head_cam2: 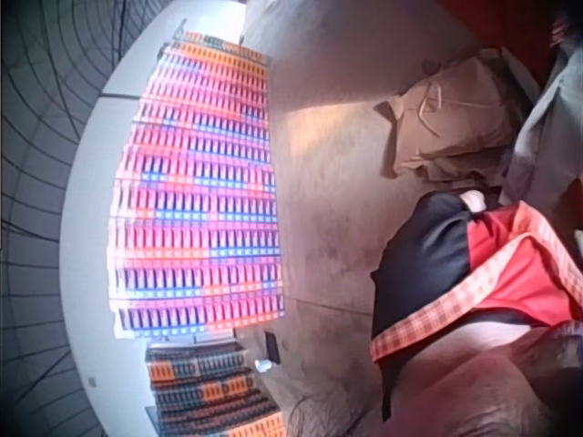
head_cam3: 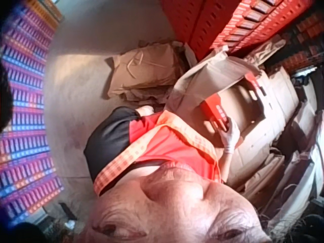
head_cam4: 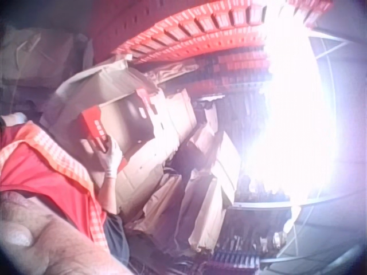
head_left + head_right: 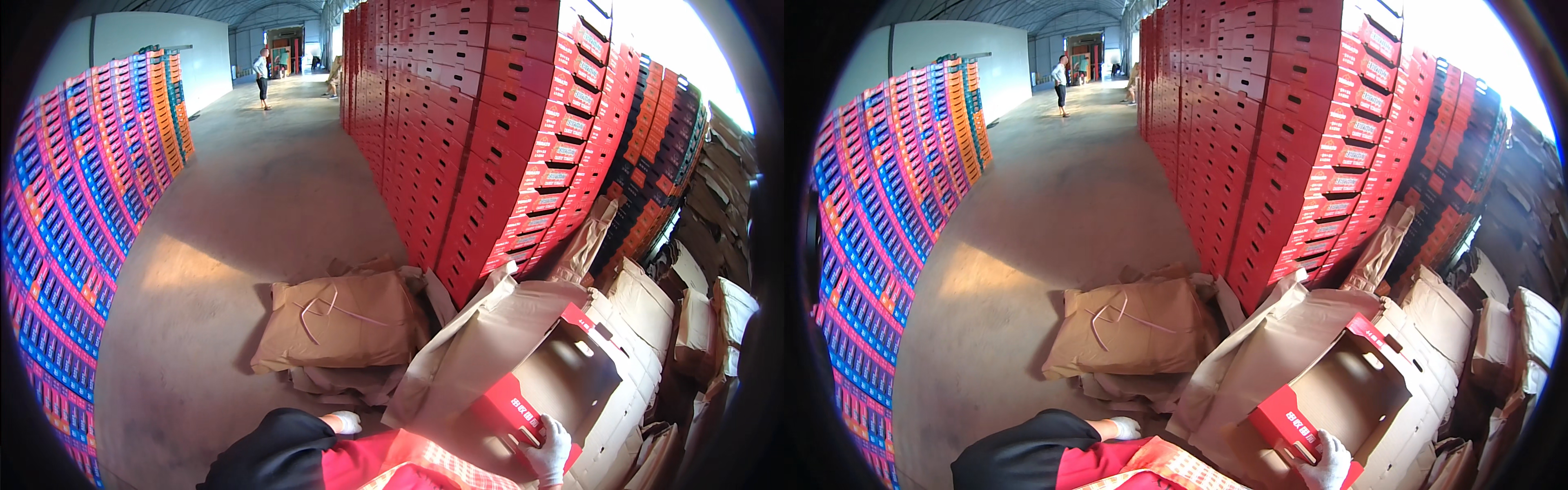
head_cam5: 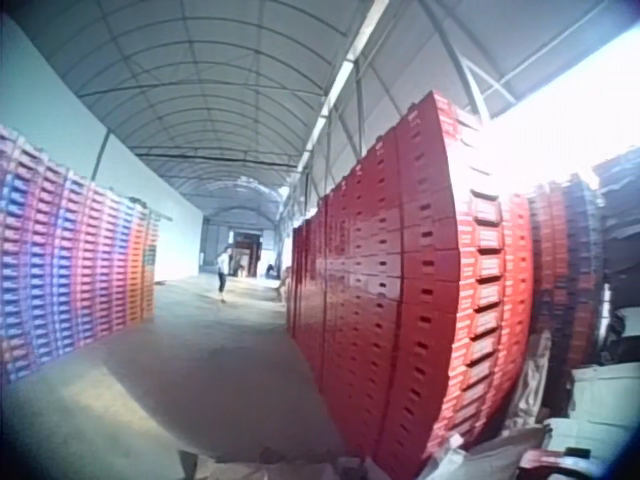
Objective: The person folds flat cardboard sheets into red rectangular boxes, tucks flaps to form the structure, and stacks the completed boxes. The person repeats this process multiple times in a warehouse setting.
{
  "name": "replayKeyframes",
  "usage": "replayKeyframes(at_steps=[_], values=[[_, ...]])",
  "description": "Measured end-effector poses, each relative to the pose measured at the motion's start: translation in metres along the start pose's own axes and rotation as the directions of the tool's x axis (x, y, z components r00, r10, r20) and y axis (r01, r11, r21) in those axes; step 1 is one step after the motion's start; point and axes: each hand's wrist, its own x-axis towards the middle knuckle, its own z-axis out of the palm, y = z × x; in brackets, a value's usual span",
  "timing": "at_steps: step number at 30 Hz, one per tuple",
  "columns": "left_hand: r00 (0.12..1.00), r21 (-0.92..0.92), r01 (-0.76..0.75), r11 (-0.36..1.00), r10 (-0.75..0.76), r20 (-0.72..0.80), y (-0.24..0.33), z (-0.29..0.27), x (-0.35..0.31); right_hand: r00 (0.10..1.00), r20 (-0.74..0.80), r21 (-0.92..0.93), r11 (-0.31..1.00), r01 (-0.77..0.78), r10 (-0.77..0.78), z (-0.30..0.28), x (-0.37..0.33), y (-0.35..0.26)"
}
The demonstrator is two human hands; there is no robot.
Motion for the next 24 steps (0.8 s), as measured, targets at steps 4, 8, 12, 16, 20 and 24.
replayKeyframes(at_steps=[4, 8, 12, 16, 20, 24], values=[[0.994, -0.008, 0.006, 1.000, -0.007, -0.107, -0.017, 0.001, -0.014, 1.000, 0.001, 0.004, 1.000, -0.001, 0.001, 0.001, -0.001, 0.002], [0.997, 0.021, -0.074, 0.997, 0.074, -0.010, -0.027, 0.022, -0.021, 0.997, -0.057, 0.011, 0.998, 0.055, -0.054, 0.002, -0.002, 0.004], [0.980, -0.026, -0.198, 0.980, 0.198, 0.013, -0.041, 0.059, -0.009, 0.994, -0.092, -0.014, 0.998, 0.054, -0.055, 0.003, -0.002, 0.004], [0.953, -0.074, -0.300, 0.951, 0.296, -0.059, -0.065, 0.096, -0.004, 0.990, -0.126, 0.017, 0.998, 0.061, -0.059, 0.005, -0.002, 0.004], [0.978, -0.072, -0.207, 0.976, 0.207, -0.013, -0.102, 0.114, -0.042, 0.989, -0.136, 0.002, 0.998, 0.065, -0.064, 0.007, -0.003, 0.005], [0.995, -0.080, -0.090, 0.993, 0.093, 0.036, -0.143, 0.123, -0.099, 0.992, -0.123, -0.023, 1.000, 0.002, -0.005, 0.011, -0.004, 0.006]])
